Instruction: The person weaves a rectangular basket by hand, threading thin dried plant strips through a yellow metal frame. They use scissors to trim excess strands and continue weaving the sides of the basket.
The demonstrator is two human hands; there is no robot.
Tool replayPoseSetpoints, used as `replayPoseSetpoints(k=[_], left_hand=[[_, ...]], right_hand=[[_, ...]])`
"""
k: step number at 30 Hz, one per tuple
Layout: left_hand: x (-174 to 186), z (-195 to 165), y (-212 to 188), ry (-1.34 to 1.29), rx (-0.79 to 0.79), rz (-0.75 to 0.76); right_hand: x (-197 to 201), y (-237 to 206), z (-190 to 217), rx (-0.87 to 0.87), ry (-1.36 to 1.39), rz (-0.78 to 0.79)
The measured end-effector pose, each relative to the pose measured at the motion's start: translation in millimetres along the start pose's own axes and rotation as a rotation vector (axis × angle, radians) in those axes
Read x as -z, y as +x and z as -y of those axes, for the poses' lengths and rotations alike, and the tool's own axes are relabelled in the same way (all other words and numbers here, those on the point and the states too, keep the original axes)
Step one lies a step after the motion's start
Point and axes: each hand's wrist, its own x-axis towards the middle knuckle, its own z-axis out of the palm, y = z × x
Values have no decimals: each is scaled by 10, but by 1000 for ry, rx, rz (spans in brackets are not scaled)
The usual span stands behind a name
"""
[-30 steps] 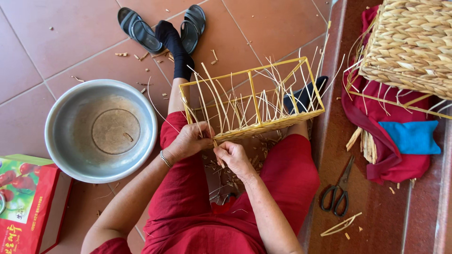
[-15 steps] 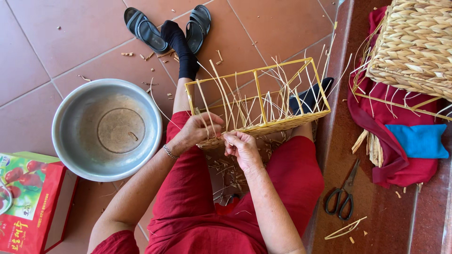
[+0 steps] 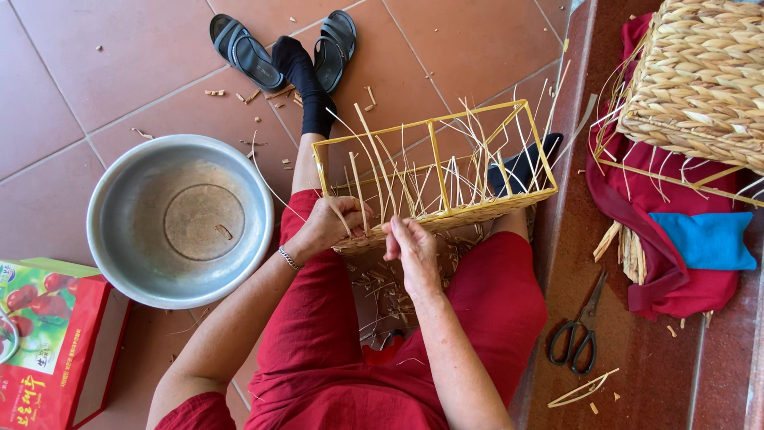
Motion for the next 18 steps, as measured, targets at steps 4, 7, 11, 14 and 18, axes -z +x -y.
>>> replayPoseSetpoints(k=[4,7,11,14,18], left_hand=[[-24,-82,-14,282,-40,-188],[17,-109,-25,403,-109,-80],[91,-82,-26,753,-600,-80],[137,-67,-35,981,-593,42],[145,-82,11,1085,-753,47]], right_hand=[[-15,-129,-127,-68,-108,-37],[-54,-168,-202,-65,-116,-66],[-126,-147,-244,12,-98,-56],[-183,-109,-239,54,-159,-82],[-240,-79,-225,153,-174,-90]])
